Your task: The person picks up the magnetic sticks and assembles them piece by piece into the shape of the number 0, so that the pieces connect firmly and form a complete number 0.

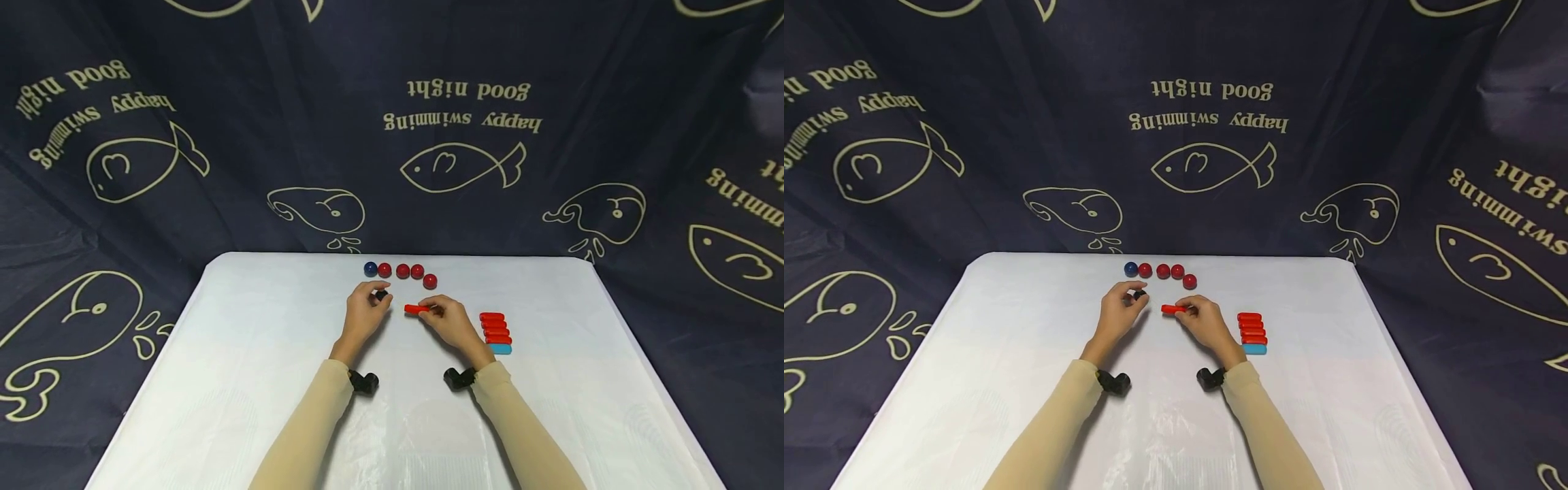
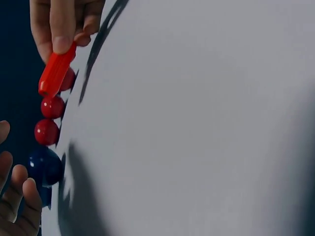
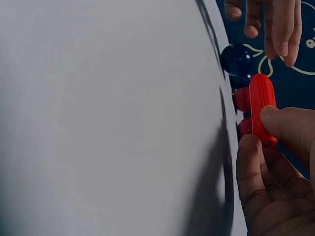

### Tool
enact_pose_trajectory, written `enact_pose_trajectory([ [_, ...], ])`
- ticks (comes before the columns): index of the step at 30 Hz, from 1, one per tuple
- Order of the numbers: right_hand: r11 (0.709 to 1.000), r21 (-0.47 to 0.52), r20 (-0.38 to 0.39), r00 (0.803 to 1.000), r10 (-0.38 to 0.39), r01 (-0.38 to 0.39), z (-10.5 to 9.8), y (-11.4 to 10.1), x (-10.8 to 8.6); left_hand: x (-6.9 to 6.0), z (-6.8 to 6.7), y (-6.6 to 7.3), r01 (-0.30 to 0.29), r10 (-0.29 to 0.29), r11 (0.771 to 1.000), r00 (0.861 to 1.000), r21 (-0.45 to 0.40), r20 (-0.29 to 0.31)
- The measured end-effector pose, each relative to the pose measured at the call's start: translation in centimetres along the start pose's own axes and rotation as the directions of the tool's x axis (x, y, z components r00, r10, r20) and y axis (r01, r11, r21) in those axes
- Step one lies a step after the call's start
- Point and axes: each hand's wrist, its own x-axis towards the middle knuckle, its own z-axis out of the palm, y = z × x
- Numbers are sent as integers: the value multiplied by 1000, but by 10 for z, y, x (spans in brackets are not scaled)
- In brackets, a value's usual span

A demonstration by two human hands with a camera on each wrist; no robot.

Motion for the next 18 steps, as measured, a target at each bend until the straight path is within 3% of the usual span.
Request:
enact_pose_trajectory([
  [5, 1000, -9, 27, 1000, 13, -12, 3, 2, 0, 4, -2, -7, 33, -33, 999, 999, 36, -6],
  [13, 1000, -18, 16, 1000, 13, -13, 4, 3, -1, 6, -2, -16, 132, -137, 986, 990, 99, 44],
  [18, 999, -34, 17, 1000, -8, 9, 5, 4, 1, 6, -2, -15, 136, -146, 981, 987, 136, 69],
])
